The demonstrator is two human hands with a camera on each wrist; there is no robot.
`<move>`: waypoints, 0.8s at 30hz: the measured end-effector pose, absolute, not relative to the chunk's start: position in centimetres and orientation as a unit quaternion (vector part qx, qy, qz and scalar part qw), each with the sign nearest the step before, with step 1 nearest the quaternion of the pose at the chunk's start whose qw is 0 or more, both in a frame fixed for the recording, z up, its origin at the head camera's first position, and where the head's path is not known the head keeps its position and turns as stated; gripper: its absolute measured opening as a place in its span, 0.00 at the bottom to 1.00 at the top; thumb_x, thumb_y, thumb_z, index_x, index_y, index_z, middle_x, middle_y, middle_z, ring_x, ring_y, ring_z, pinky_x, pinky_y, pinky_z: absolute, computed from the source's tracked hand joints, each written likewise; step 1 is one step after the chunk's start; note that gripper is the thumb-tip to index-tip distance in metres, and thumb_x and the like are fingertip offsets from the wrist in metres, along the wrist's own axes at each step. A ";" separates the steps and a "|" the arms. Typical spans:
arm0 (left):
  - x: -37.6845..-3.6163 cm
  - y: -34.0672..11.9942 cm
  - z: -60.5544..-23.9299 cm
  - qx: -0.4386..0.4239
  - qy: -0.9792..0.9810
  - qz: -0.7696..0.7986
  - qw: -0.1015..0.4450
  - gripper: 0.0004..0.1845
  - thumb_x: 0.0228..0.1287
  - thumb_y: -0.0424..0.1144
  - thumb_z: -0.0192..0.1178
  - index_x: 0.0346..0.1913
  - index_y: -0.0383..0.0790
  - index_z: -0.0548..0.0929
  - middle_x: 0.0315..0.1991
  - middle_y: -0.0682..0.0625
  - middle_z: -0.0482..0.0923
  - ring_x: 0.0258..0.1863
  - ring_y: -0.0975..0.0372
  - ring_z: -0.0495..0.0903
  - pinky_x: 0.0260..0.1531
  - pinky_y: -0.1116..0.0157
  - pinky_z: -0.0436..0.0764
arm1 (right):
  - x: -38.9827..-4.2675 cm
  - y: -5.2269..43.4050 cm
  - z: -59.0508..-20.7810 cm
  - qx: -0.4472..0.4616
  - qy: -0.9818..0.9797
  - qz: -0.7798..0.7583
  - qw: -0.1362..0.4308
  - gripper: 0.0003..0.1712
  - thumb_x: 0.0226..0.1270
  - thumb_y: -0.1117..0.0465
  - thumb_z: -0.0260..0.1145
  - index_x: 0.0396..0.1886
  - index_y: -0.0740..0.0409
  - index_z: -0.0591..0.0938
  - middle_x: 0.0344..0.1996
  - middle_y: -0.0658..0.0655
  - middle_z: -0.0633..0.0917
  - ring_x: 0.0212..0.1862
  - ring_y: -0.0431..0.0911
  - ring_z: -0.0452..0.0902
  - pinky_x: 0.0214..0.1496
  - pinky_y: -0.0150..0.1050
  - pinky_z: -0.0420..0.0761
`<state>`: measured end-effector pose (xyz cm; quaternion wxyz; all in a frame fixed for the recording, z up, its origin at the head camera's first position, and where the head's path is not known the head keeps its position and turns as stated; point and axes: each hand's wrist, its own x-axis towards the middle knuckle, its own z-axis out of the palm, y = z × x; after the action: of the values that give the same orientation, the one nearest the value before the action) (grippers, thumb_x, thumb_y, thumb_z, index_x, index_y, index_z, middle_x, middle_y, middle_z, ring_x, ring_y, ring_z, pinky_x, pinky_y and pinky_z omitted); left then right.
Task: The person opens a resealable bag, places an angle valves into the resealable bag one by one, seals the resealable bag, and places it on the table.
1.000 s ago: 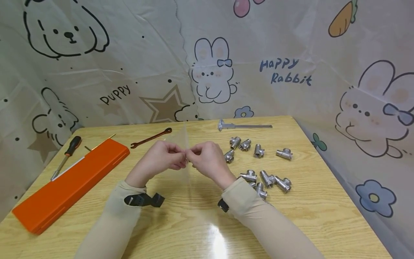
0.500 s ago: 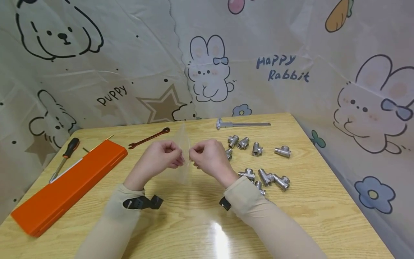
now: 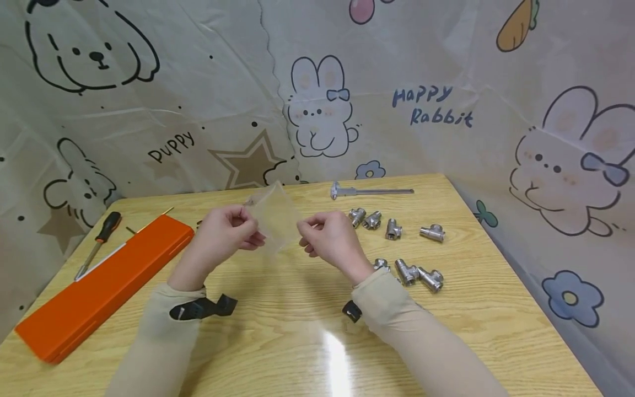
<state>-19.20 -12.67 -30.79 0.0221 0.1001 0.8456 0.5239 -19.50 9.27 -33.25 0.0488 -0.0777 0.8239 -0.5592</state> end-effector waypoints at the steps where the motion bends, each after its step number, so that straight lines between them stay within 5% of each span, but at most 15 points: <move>1: -19.2 -12.4 -30.9 0.107 0.846 0.522 0.019 0.07 0.69 0.34 0.56 0.34 0.33 0.79 0.30 0.45 0.85 0.30 0.57 0.86 0.34 0.62 0.87 | -19.5 9.1 -33.3 -0.077 0.814 -0.573 0.061 0.17 0.71 0.51 0.66 0.42 0.62 0.87 0.27 0.58 0.87 0.30 0.54 0.85 0.31 0.41 0.86; 4: -19.1 -11.6 -31.4 0.130 0.849 0.512 0.004 0.07 0.69 0.36 0.56 0.34 0.35 0.80 0.29 0.47 0.85 0.29 0.58 0.85 0.33 0.63 0.86 | -19.3 8.4 -33.3 -0.080 0.793 -0.597 0.096 0.22 0.69 0.48 0.68 0.45 0.65 0.86 0.26 0.59 0.87 0.29 0.54 0.86 0.31 0.44 0.87; 7: -18.9 -10.8 -31.7 0.130 0.858 0.497 -0.013 0.07 0.69 0.38 0.57 0.35 0.38 0.81 0.28 0.49 0.84 0.27 0.60 0.85 0.30 0.63 0.85 | -19.0 7.9 -33.3 -0.090 0.792 -0.596 0.098 0.18 0.68 0.55 0.69 0.45 0.67 0.85 0.26 0.58 0.87 0.28 0.52 0.86 0.31 0.42 0.87; 12: -18.5 -9.8 -32.1 0.108 0.868 0.481 0.057 0.14 0.70 0.46 0.59 0.50 0.42 0.74 0.26 0.47 0.83 0.23 0.56 0.84 0.24 0.61 0.83 | -18.7 7.8 -33.1 -0.093 0.797 -0.591 0.079 0.10 0.67 0.67 0.67 0.46 0.66 0.86 0.27 0.57 0.88 0.29 0.49 0.85 0.34 0.40 0.87; 18: -18.2 -10.1 -31.6 0.122 0.861 0.485 0.094 0.16 0.68 0.31 0.52 0.58 0.41 0.68 0.19 0.44 0.78 0.18 0.52 0.80 0.21 0.59 0.82 | -18.7 8.3 -32.9 -0.104 0.803 -0.581 0.088 0.13 0.67 0.65 0.68 0.49 0.66 0.85 0.30 0.57 0.88 0.33 0.54 0.86 0.36 0.41 0.87; 24: -17.9 -11.9 -30.1 0.116 0.885 0.448 0.042 0.22 0.65 0.30 0.51 0.63 0.44 0.71 0.16 0.46 0.74 0.13 0.55 0.73 0.10 0.67 0.63 | -19.1 9.6 -32.7 -0.097 0.822 -0.557 0.075 0.12 0.68 0.65 0.67 0.49 0.65 0.85 0.31 0.57 0.87 0.31 0.50 0.85 0.36 0.43 0.87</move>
<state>-17.90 -11.89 -30.15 0.0420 0.1158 0.8854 0.4483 -19.11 9.57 -32.69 0.0751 -0.0971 0.8215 -0.5568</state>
